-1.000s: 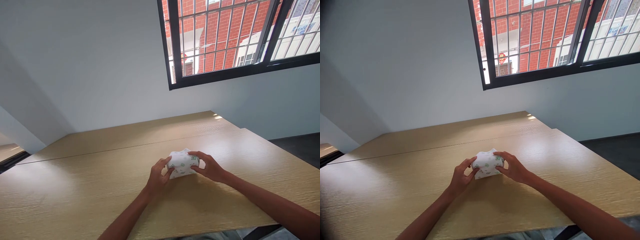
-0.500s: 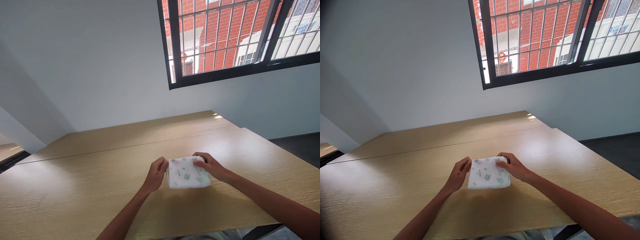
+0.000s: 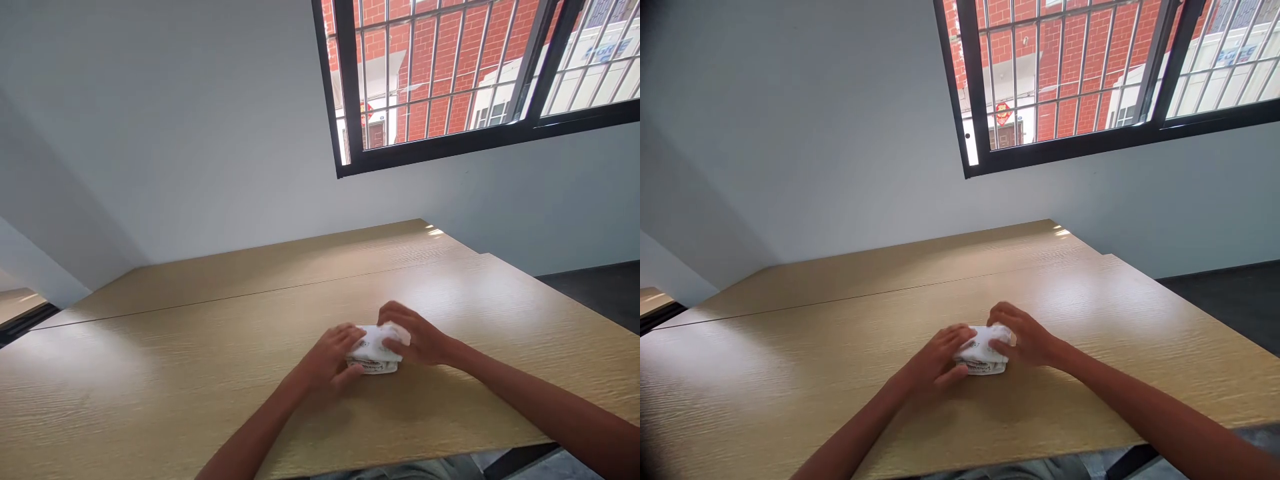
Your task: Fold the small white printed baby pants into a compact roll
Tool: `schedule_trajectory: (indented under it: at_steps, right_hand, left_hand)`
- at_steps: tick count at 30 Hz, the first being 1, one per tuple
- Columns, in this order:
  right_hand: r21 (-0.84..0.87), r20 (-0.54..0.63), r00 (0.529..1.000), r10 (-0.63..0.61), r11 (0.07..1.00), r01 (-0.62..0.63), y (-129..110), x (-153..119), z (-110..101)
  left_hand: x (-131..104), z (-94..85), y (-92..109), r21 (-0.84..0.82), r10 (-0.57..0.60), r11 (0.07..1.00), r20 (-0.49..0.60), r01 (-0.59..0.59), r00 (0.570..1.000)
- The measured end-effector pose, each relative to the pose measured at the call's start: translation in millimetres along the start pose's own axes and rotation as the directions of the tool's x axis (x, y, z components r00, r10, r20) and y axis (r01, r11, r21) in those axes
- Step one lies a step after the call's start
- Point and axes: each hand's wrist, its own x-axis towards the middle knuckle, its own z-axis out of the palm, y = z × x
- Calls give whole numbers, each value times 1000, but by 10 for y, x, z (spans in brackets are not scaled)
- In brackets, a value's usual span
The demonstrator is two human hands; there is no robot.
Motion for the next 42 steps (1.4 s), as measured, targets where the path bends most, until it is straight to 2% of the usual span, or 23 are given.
schedule_trajectory:
  at_steps: [2, 3, 5, 9, 13, 16, 19, 23, 28, 32, 37, 42]
  right_hand:
    - [-9, 191, 981, -46, 999, 48, -59, 12, -27]
    - [-17, 249, 968, -41, 999, 47, -75, 17, -42]
    - [-42, 285, 958, -14, 999, 28, -87, 23, -70]
    - [-101, 253, 966, -45, 992, 73, -68, 9, -85]
    - [-131, 139, 989, -56, 989, 74, -34, -18, -22]
    - [-140, 51, 998, -45, 989, 52, -7, -21, 21]
    - [-156, 46, 994, -97, 982, 103, 3, -12, 39]
    - [-204, 42, 981, -187, 960, 192, -19, -12, 74]
    - [-372, -3, 957, -291, 889, 269, -125, -56, 210]
    - [-382, 85, 930, -358, 850, 362, -242, -110, 379]
    - [-349, 134, 950, -283, 883, 313, -311, -124, 489]
    - [-317, 189, 979, -75, 939, 133, -414, -102, 382]
  left_hand:
    - [8, 41, 18, 35, 22, 999, 60, -24, 998]
    - [13, 53, 18, 49, 24, 998, 72, -28, 997]
    - [22, 57, 6, 71, 15, 997, 76, -21, 997]
    - [19, 30, -21, 52, -93, 995, 52, 90, 994]
    - [3, 17, -21, -39, -212, 977, -41, 211, 976]
    - [9, 0, 3, -61, -128, 990, -15, 127, 992]
    - [11, -17, 36, -52, -24, 998, 53, 27, 998]
    - [-11, -38, 65, -37, -43, 998, 64, 46, 997]
    - [-9, -52, 66, -49, -64, 996, 81, 68, 995]
    - [10, -21, 60, -21, -63, 998, 79, 65, 995]
    - [-1, -6, 75, -26, -50, 998, 100, 53, 994]
    - [-19, 9, -5, -5, -131, 991, 76, 132, 988]
